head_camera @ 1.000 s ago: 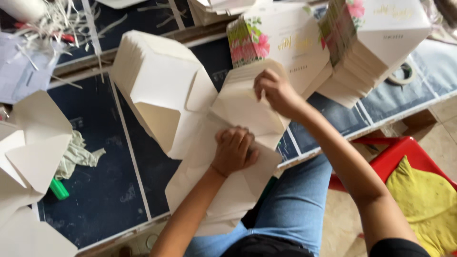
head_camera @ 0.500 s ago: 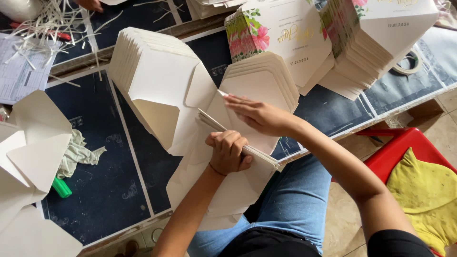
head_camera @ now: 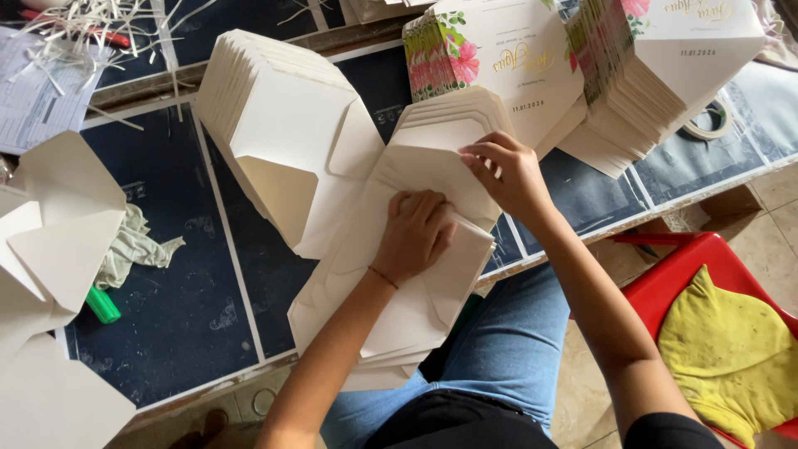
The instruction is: The person sits on a chair and folds the flaps of white envelopes by hand, stacking them on the table. They then use a green marker to write on the envelopes and continue folding and stacking them.
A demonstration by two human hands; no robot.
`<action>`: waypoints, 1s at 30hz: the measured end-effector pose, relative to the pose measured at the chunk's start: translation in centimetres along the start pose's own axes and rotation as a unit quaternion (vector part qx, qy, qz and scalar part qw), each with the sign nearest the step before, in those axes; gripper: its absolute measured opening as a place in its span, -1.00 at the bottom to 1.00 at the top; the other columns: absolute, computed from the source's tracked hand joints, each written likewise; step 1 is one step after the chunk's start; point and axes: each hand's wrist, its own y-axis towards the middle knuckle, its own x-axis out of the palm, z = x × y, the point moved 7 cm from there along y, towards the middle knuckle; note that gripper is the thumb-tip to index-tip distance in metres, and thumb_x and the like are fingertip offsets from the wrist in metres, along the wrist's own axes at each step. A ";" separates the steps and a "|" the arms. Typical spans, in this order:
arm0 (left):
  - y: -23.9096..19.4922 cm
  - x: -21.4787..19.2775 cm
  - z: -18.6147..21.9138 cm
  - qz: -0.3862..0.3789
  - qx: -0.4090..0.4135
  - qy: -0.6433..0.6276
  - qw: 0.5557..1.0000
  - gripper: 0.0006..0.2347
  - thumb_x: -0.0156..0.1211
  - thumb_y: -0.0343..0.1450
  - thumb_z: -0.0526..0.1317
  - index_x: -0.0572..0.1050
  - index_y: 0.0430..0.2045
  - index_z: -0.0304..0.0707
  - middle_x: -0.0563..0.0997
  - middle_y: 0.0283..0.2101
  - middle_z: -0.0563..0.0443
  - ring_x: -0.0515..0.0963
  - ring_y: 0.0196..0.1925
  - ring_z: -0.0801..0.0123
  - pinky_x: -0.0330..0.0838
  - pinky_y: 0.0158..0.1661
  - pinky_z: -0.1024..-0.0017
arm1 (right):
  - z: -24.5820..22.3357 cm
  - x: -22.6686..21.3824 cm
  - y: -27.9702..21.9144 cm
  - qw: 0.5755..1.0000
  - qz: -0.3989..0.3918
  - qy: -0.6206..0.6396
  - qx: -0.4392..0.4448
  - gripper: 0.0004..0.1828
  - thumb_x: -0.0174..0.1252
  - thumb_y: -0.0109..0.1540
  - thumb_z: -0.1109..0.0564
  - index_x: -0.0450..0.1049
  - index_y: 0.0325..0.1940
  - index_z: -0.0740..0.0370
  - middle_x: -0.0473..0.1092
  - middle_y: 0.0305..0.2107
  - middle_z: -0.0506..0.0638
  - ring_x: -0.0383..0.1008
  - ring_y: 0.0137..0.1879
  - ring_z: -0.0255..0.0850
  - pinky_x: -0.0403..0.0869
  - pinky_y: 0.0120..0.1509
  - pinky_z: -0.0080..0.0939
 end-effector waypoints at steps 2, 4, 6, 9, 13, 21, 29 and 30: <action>-0.2 0.3 -1.0 -0.036 -0.044 -0.052 0.997 -0.74 0.00 0.60 -0.04 0.56 -0.06 -0.19 0.56 0.03 -0.06 0.58 0.13 0.08 0.25 0.23 0.00 | -0.2 0.6 0.3 0.993 -0.055 0.071 0.072 -0.80 0.35 0.42 0.09 0.69 0.00 0.28 0.54 -0.29 0.13 0.52 -0.27 -0.16 0.54 -0.22 -0.17; -0.5 1.0 -2.1 -0.072 -0.089 -0.103 0.988 -0.75 0.08 0.61 -0.05 0.58 -0.01 -0.18 0.57 0.08 -0.09 0.58 0.22 0.05 0.25 0.30 -0.03 | -0.6 1.9 0.0 0.973 -0.110 0.141 0.142 -0.79 0.34 0.41 0.09 0.67 -0.02 0.32 0.52 -0.36 0.16 0.48 -0.28 -0.19 0.53 -0.20 -0.13; -0.9 1.5 -4.1 -0.051 -0.189 -0.209 0.958 -0.64 0.07 0.63 0.08 0.60 -0.11 -0.26 0.60 0.08 -0.21 0.60 0.25 -0.04 0.28 0.33 -0.04 | -1.5 3.7 -1.0 0.931 -0.168 0.242 0.217 -0.73 0.43 0.31 0.07 0.64 -0.02 0.31 0.50 -0.27 0.04 0.50 -0.10 -0.25 0.56 -0.01 -0.23; -0.5 0.5 -4.6 -0.002 -0.225 -0.273 0.935 -0.56 0.26 0.55 0.14 0.53 -0.38 -0.36 0.61 -0.10 -0.32 0.64 0.13 -0.21 0.32 0.27 -0.04 | -1.1 5.0 -1.9 0.928 -0.182 0.243 0.215 -0.68 0.30 0.42 0.02 0.61 0.03 0.37 0.44 -0.28 0.10 0.45 -0.08 -0.22 0.55 0.01 -0.17; -0.3 0.0 -4.7 0.009 -0.238 -0.301 0.923 -0.58 0.29 0.53 0.15 0.59 -0.36 -0.32 0.65 -0.01 -0.29 0.64 0.18 -0.15 0.29 0.32 0.00 | 0.2 5.6 -2.7 0.914 -0.174 0.271 0.247 -0.64 0.18 0.50 -0.03 0.62 0.06 0.36 0.41 -0.28 0.04 0.42 -0.09 -0.29 0.57 0.02 -0.19; -0.5 0.3 -5.5 0.011 -0.253 -0.311 0.916 -0.64 0.41 0.45 0.08 0.57 -0.48 -0.27 0.63 -0.17 -0.28 0.60 -0.01 -0.34 0.52 0.00 -0.07 | 0.5 7.2 -1.2 0.926 -0.236 0.170 0.242 -0.57 0.54 0.22 -0.11 0.60 -0.04 0.21 0.47 -0.37 -0.03 0.47 -0.24 -0.26 0.56 -0.10 -0.24; -0.6 0.1 -5.3 0.007 -0.269 -0.349 0.898 -0.76 0.44 0.47 -0.03 0.60 -0.45 -0.18 0.67 -0.14 -0.10 0.64 0.01 -0.20 0.52 0.09 0.04 | -0.8 5.0 1.0 0.917 -0.282 0.150 0.237 -0.74 0.42 0.29 0.02 0.64 -0.11 0.25 0.56 -0.36 0.02 0.55 -0.23 -0.24 0.60 -0.09 -0.23; -0.5 0.2 -5.2 0.010 -0.275 -0.353 0.894 -0.75 0.42 0.50 -0.04 0.59 -0.48 -0.15 0.67 -0.18 -0.05 0.67 -0.04 -0.13 0.52 0.08 0.07 | -1.4 4.3 1.4 0.922 -0.280 0.139 0.227 -0.84 0.34 0.37 0.14 0.65 -0.12 0.33 0.58 -0.37 0.10 0.59 -0.27 -0.19 0.62 -0.13 -0.24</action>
